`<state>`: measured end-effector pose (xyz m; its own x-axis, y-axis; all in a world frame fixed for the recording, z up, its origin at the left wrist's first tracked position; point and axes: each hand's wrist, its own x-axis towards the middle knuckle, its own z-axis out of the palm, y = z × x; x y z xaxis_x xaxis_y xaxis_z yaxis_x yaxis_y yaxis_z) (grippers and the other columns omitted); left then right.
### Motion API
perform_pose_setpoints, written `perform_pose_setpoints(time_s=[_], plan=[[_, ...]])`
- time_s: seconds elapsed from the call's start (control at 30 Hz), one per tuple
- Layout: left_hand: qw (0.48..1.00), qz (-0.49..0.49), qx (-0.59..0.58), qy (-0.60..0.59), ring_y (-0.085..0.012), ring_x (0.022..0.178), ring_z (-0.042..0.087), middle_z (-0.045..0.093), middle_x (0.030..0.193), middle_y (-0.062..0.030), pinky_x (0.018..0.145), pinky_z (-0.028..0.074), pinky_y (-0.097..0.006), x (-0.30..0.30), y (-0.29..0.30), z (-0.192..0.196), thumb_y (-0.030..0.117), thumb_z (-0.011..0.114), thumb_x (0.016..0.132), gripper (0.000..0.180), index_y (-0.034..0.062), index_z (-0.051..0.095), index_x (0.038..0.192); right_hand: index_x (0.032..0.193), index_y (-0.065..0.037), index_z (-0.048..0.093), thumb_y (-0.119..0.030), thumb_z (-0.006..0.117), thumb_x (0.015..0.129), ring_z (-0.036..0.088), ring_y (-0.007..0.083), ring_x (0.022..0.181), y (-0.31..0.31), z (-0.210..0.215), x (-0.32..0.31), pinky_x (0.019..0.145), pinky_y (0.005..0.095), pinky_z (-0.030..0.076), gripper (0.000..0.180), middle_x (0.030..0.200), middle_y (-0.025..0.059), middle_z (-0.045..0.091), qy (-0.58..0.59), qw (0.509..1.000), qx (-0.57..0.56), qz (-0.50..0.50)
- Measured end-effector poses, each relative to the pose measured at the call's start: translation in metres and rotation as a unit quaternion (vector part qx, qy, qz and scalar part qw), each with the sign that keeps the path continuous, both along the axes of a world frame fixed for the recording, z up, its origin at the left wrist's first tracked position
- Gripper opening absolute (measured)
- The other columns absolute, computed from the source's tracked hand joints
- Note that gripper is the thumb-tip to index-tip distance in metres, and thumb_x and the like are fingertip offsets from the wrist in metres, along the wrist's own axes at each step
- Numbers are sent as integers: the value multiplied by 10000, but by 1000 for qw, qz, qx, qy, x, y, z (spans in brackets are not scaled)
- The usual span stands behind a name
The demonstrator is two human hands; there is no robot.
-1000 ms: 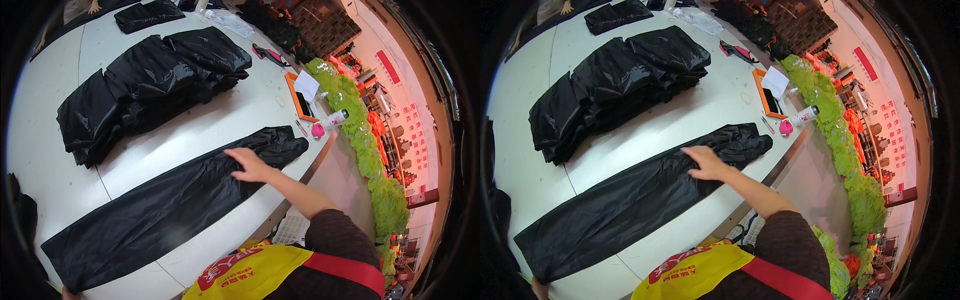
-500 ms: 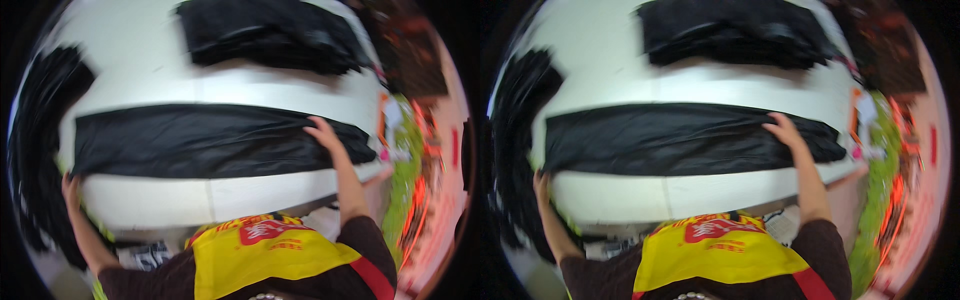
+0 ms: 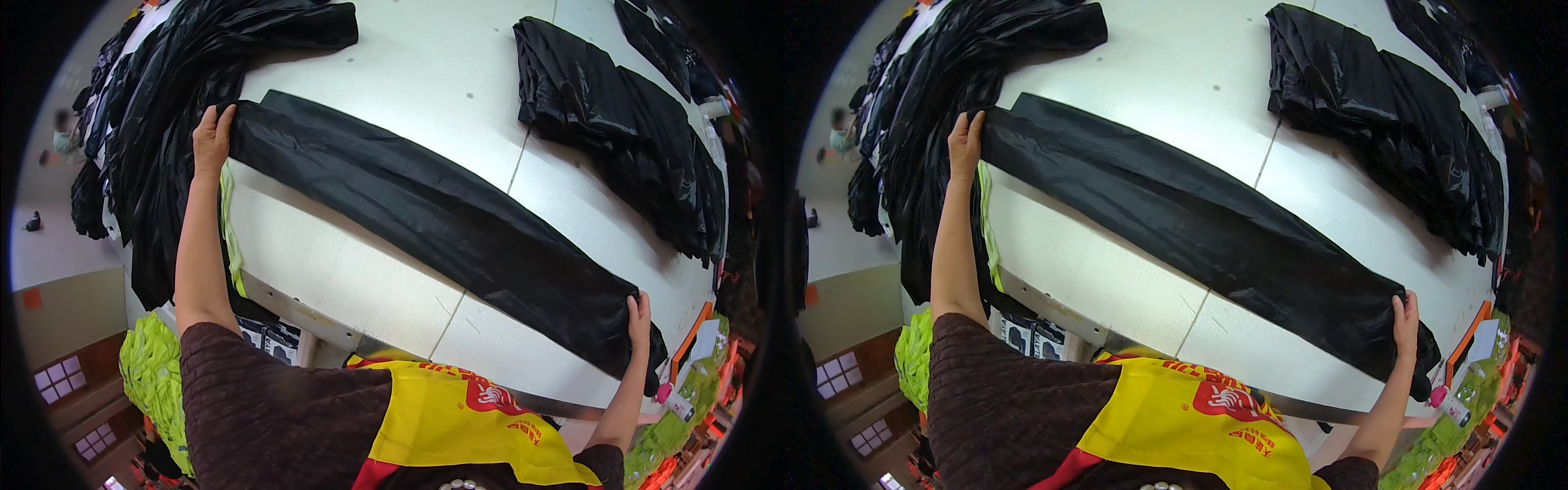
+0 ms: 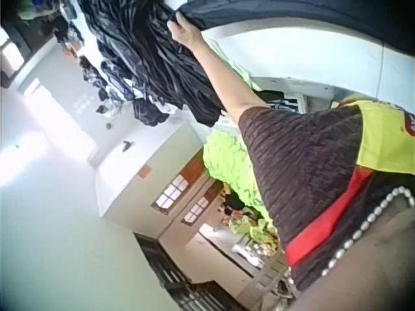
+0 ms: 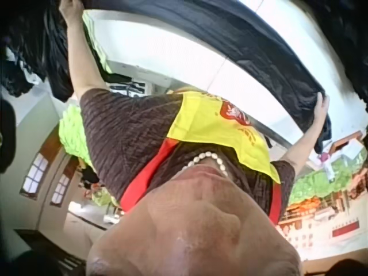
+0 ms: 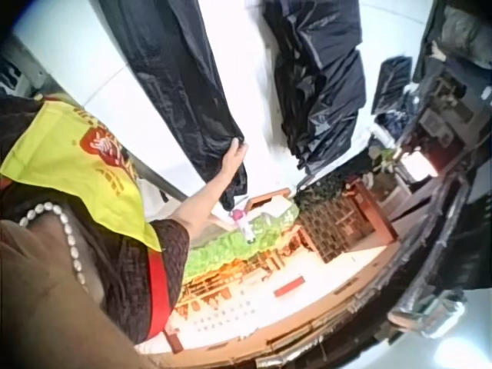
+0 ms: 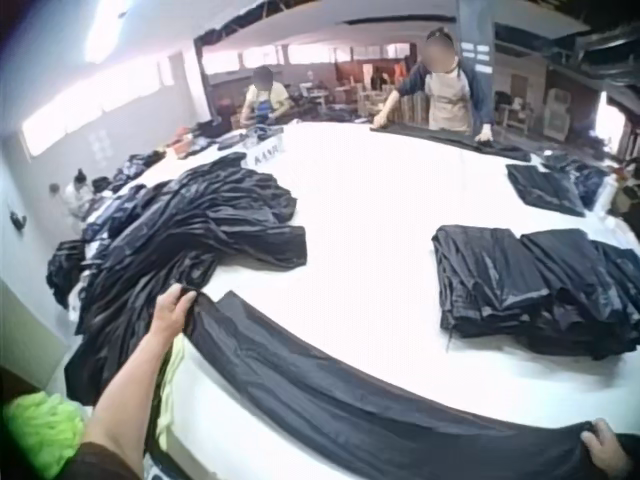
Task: The person repeatedly picks up black trousers from a pile, unfolds them, and folds them into a compact rectangle on a white table. The folded trousers are stacked in a neat pile as the process continues.
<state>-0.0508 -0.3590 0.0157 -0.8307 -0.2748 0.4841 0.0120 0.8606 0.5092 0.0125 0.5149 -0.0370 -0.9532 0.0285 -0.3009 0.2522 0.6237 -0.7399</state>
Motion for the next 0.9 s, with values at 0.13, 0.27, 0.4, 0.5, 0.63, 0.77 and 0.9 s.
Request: perform_pose_setpoints(time_s=[0.13, 0.27, 0.4, 0.5, 0.63, 0.77, 0.9], plan=[[971, 30, -176, -159, -444, 745, 534, 580, 795, -234, 622, 438, -447, -2, -20, -75, 356, 525, 904, 321, 43, 516, 834, 947, -55, 505, -337, 484, 922, 548, 458, 785, -35, -27, 6, 656, 479, 447, 284, 826, 247, 585, 77, 904, 420, 10], [948, 151, -91, -263, -434, 940, 547, 599, 986, -240, 781, 427, -489, -6, 1, -83, 525, 424, 891, 478, 87, 562, 1022, 814, -41, 516, -396, 535, 876, 562, 397, 766, -59, -24, 6, 652, 473, 433, 361, 800, 194, 592, 79, 873, 479, -42], [896, 103, -297, -314, -371, 1044, 554, 570, 1180, -159, 850, 452, -458, 19, -91, -108, 573, 471, 852, 568, 165, 512, 1245, 1031, -62, 608, -355, 667, 760, 564, 311, 914, -52, -7, 4, 777, 441, 423, 404, 984, 124, 613, 292, 805, 515, -9], [940, 131, -294, -113, -367, 1084, 520, 534, 1224, -177, 904, 421, -413, -2, -35, -104, 331, 501, 913, 445, 65, 488, 1270, 1275, -86, 476, -471, 572, 817, 343, 376, 1223, -46, -4, 34, 961, 549, 266, 606, 1333, 172, 407, 172, 772, 605, -97], [941, 75, -239, -230, -365, 1264, 363, 405, 1358, -210, 1040, 274, -429, -3, -72, -157, 415, 269, 972, 519, 111, 345, 1386, 1387, -89, 304, -564, 452, 857, 184, 373, 1347, -9, -47, 48, 1051, 571, 136, 726, 1449, 175, 254, 79, 873, 458, -144], [890, 208, -306, -268, -363, 1260, 371, 385, 1373, -201, 1037, 286, -441, 0, -39, -144, 510, 292, 940, 587, 127, 358, 1379, 1406, -98, 273, -589, 435, 855, 158, 352, 1364, -8, -38, 45, 1063, 567, 118, 755, 1460, 182, 228, 27, 893, 427, -140], [881, 462, -96, -46, -368, 1186, 444, 440, 1275, -272, 967, 364, -505, 39, -8, -152, 468, 566, 844, 682, -6, 395, 1303, 1375, -43, 309, -513, 482, 864, 207, 377, 1339, -36, -25, 43, 1064, 538, 149, 715, 1426, 222, 271, 132, 905, 378, -145]])
